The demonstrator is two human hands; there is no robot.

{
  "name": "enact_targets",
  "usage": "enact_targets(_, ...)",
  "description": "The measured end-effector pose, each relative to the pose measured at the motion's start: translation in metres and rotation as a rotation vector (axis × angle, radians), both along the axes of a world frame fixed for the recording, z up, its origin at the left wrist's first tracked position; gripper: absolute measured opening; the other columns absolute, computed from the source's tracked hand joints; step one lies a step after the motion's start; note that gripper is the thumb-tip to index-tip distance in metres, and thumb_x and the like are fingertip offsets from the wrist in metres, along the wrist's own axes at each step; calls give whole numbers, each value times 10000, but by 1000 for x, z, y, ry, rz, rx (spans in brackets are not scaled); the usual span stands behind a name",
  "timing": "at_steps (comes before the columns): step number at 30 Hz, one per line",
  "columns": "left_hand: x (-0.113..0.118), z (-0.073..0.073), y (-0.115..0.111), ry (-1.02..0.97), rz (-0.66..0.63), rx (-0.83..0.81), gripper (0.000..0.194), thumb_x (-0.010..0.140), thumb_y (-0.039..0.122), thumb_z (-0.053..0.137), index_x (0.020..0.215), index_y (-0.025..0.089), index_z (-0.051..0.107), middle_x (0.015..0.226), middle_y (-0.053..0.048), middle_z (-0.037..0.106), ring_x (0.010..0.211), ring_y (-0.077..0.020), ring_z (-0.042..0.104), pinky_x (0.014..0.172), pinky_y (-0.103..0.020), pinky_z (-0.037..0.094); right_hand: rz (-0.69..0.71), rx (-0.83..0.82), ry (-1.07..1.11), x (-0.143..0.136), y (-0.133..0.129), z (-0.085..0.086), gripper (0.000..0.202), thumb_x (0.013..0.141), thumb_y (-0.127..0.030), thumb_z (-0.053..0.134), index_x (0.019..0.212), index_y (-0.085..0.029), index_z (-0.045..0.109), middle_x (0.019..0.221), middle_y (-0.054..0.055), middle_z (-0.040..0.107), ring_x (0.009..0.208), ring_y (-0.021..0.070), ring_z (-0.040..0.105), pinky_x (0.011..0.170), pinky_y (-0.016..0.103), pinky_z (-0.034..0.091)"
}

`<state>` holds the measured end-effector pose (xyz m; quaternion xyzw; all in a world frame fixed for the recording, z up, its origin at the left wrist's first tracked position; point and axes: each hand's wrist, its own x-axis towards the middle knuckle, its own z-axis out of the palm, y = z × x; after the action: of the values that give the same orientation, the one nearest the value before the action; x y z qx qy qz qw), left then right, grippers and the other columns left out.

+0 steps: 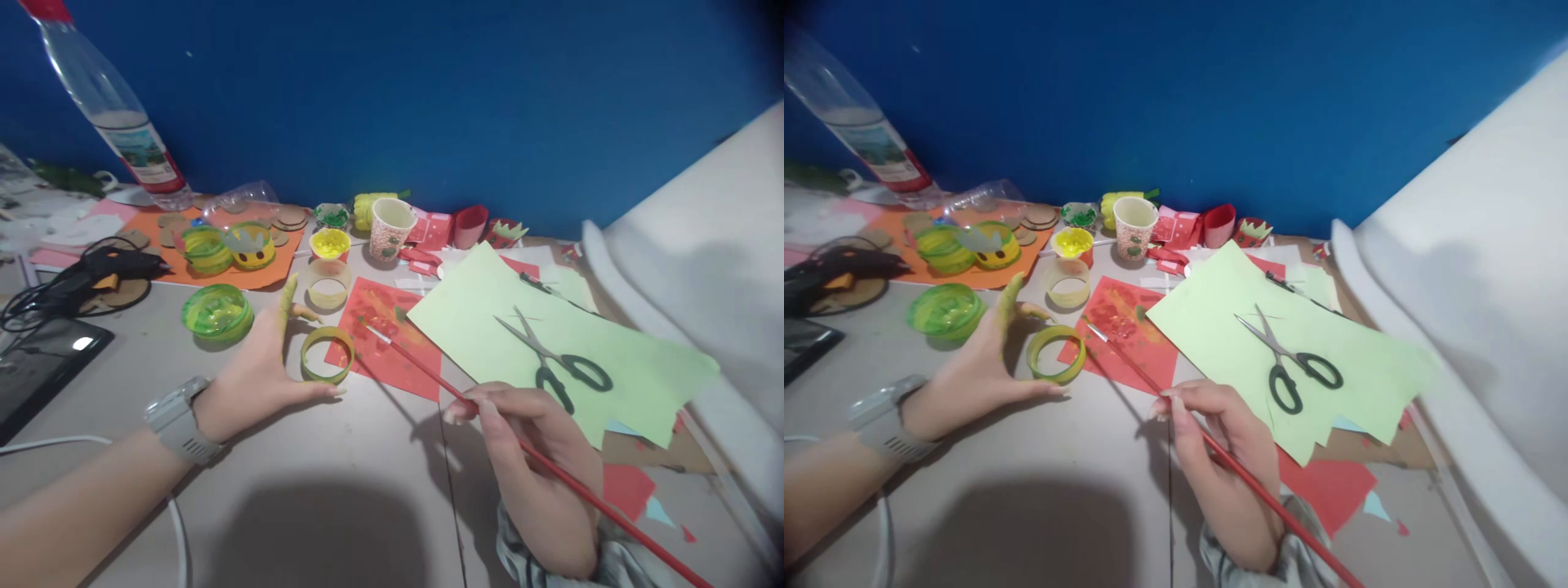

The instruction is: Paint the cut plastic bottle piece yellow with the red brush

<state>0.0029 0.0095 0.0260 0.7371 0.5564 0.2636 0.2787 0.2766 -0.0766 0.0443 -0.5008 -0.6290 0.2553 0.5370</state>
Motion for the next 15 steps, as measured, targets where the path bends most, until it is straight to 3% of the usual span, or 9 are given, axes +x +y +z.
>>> enact_targets(5,-6,3,3,-37,-28,-86,1391,623,583,861,1598,272,-80,1269,-108,609,1253,-329,563,1145,-568,377,-3,-18,8,1,-1,-1,205,952,-97,596,1010,-283,664,863,-39,690,835,91,703,792,157,570)
enact_targets(10,-13,3,5,-55,-236,-135,1320,740,513,808,1564,335,-207,1386,-97,578,1349,-309,514,1157,-510,384,-5,-20,9,1,-2,1,181,943,-118,607,989,-282,669,848,-34,694,818,116,700,753,198,584)
enact_targets(15,-4,5,3,-19,-144,-88,1405,664,546,851,1571,315,-197,1405,-128,538,1331,-354,513,1149,-559,373,21,-26,54,1,-5,1,219,930,-107,606,995,-301,683,850,-13,698,800,167,685,731,301,606)
